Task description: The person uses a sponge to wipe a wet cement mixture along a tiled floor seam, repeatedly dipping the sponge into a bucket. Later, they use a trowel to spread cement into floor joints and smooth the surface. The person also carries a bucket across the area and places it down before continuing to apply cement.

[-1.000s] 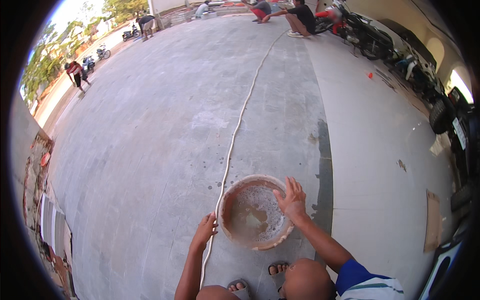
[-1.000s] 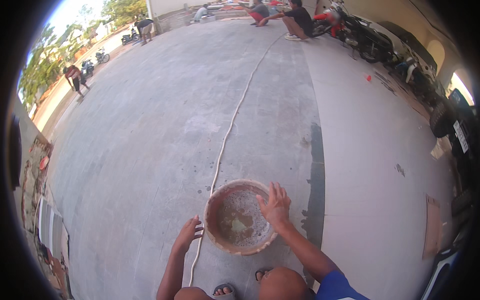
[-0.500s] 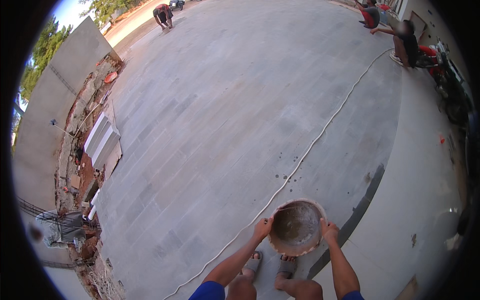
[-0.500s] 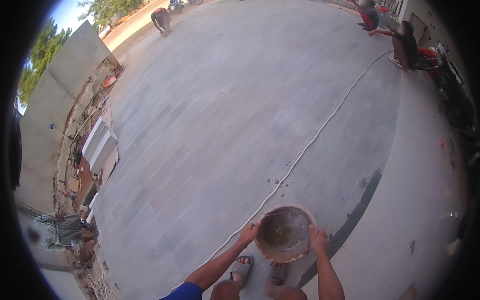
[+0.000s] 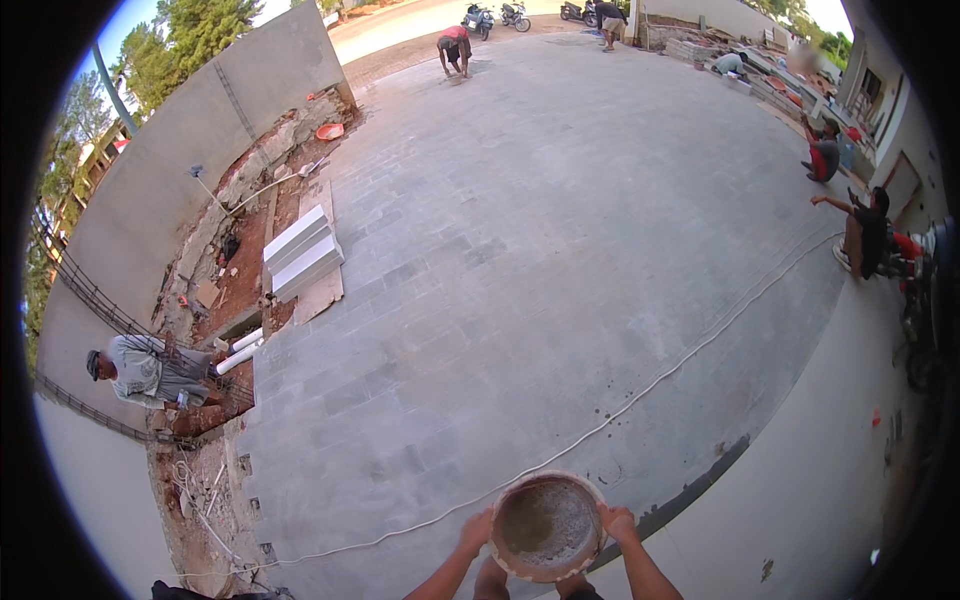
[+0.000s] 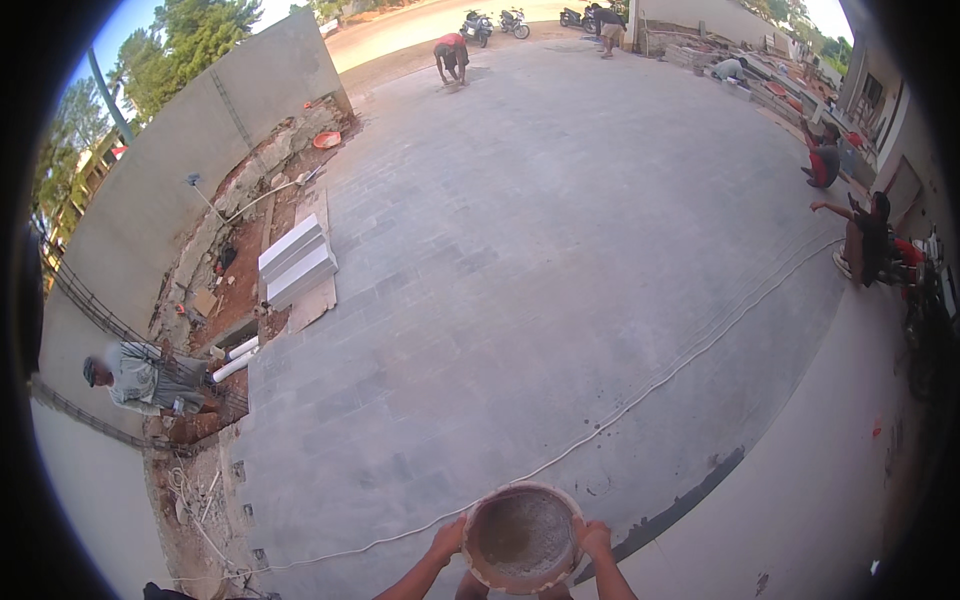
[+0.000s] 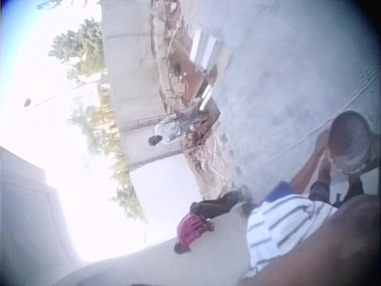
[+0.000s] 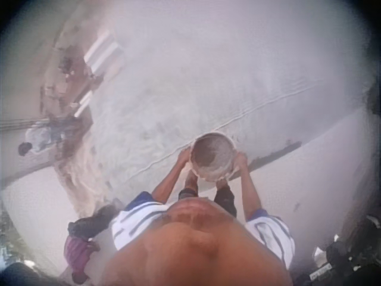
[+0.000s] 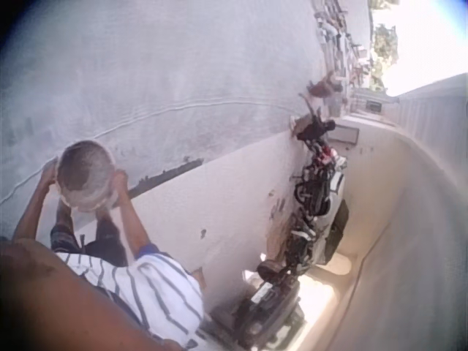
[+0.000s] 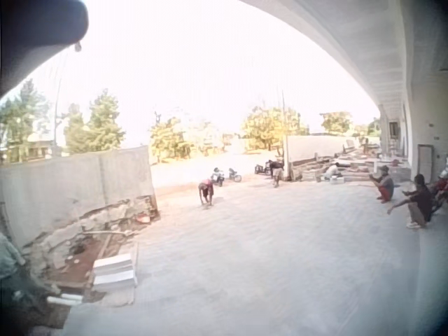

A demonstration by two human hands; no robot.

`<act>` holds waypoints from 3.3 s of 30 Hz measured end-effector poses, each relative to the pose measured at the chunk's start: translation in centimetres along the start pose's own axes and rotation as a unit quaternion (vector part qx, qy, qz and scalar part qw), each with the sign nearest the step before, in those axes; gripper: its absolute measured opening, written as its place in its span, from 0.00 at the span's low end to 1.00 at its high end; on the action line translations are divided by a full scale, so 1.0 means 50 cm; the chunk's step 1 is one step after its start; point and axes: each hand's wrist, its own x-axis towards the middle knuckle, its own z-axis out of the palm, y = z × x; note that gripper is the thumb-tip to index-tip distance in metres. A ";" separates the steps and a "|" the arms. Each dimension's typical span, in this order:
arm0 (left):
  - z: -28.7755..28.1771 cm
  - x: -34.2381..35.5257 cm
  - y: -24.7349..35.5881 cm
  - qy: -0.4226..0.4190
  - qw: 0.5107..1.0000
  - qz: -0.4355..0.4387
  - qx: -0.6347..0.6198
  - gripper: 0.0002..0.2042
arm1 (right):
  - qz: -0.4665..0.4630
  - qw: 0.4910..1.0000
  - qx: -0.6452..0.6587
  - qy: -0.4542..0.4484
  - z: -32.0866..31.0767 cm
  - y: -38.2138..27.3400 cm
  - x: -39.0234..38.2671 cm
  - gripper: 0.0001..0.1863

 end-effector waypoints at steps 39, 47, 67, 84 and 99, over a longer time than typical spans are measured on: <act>-0.527 0.192 1.127 -0.085 0.950 0.093 -0.286 0.35 | -0.159 0.974 0.150 0.056 -0.501 -1.192 0.447 0.25; -0.588 0.480 1.495 -0.133 0.955 0.061 -0.257 0.35 | -0.078 0.961 0.260 0.048 -0.583 -1.482 0.665 0.26; -0.830 1.219 2.447 -0.061 0.937 0.076 -0.335 0.36 | -0.169 0.953 0.249 -0.028 -0.820 -2.524 1.476 0.28; -1.156 1.905 3.248 -0.071 0.928 0.115 -0.346 0.37 | -0.141 0.945 0.293 -0.008 -0.909 -3.450 2.083 0.25; -1.465 2.462 3.910 -0.011 0.914 0.082 -0.397 0.39 | -0.230 0.948 0.216 -0.033 -0.932 -4.293 2.677 0.23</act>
